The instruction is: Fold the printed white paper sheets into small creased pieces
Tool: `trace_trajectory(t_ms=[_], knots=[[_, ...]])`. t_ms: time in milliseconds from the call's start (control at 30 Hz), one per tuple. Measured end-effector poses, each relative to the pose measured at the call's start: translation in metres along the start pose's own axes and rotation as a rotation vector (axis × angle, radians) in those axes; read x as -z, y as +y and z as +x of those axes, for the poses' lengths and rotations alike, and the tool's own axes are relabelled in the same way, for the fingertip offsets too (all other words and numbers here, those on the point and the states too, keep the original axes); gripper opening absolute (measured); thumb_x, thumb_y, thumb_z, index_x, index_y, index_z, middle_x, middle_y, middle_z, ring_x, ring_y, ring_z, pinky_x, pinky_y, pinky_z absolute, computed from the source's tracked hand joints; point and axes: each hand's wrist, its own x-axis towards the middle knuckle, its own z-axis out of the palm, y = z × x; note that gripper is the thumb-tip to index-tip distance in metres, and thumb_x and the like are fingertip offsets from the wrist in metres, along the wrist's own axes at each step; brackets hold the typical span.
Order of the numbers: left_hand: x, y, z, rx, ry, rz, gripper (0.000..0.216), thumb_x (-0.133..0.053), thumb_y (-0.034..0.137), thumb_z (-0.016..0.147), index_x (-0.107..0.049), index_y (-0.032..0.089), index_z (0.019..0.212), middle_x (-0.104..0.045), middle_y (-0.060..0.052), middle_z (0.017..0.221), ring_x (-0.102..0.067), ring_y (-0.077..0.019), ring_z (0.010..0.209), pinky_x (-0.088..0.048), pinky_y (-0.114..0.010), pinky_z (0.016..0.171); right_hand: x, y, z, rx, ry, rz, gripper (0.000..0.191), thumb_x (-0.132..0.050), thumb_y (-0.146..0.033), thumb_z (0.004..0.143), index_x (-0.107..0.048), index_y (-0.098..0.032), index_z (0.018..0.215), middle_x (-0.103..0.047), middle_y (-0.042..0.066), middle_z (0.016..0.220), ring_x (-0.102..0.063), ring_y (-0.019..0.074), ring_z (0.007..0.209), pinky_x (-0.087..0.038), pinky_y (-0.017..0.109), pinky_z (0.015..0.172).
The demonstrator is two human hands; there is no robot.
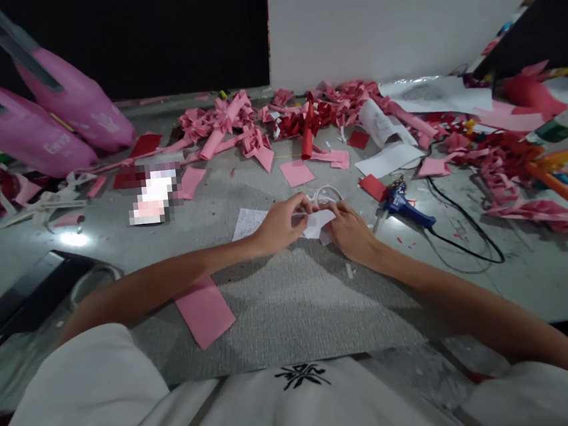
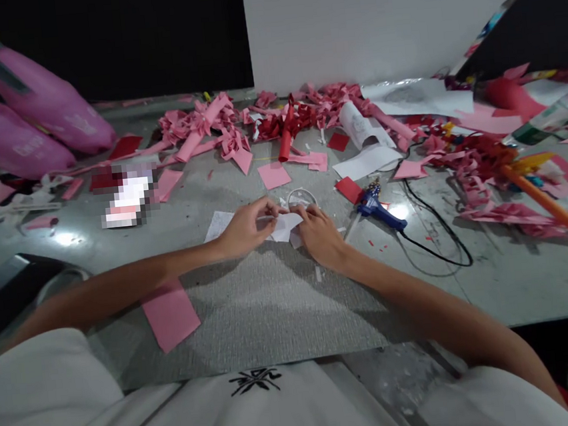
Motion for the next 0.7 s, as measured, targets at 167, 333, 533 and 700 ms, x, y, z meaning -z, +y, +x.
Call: trace_trajectory(t_ms=[167, 333, 533, 700], knots=[[-0.001, -0.014, 0.008, 0.054, -0.154, 0.214, 0.025, -0.055, 0.007, 0.088, -0.057, 0.021, 0.108, -0.071, -0.003, 0.102, -0.07, -0.0175, 0.091, -0.053, -0.032, 0.088, 0.002, 0.005, 0.004, -0.157, 0.072, 0.192, 0.019, -0.033, -0.019, 0.107, -0.051, -0.021, 0.113, -0.067, 0.011, 0.098, -0.064, 0.0279, 0.094, -0.055, 0.041, 0.081], [-0.002, -0.022, 0.013, 0.088, -0.14, 0.286, 0.033, -0.054, 0.007, 0.093, -0.058, 0.023, 0.122, -0.074, -0.005, 0.113, -0.073, -0.0218, 0.103, -0.054, -0.035, 0.093, 0.002, 0.005, 0.004, -0.225, 0.089, 0.301, 0.019, -0.032, -0.031, 0.111, -0.05, -0.024, 0.108, -0.067, 0.012, 0.101, -0.065, 0.0295, 0.101, -0.055, 0.043, 0.086], [-0.007, -0.035, 0.018, 0.029, -0.06, 0.434, 0.035, -0.056, 0.007, 0.091, -0.058, 0.018, 0.124, -0.07, -0.01, 0.123, -0.067, -0.0257, 0.116, -0.054, -0.042, 0.102, -0.004, 0.001, 0.002, -0.201, 0.083, 0.213, 0.022, -0.032, -0.025, 0.111, -0.053, -0.02, 0.116, -0.07, 0.013, 0.102, -0.065, 0.0284, 0.101, -0.056, 0.043, 0.089], [-0.012, -0.044, 0.013, -0.076, -0.017, 0.521, 0.031, -0.05, 0.005, 0.094, -0.062, 0.019, 0.118, -0.065, -0.011, 0.125, -0.06, -0.0272, 0.124, -0.05, -0.048, 0.112, -0.005, -0.006, -0.002, -0.175, 0.027, 0.105, 0.025, -0.036, -0.018, 0.111, -0.054, -0.017, 0.128, -0.073, 0.014, 0.113, -0.066, 0.0273, 0.109, -0.055, 0.045, 0.099]])
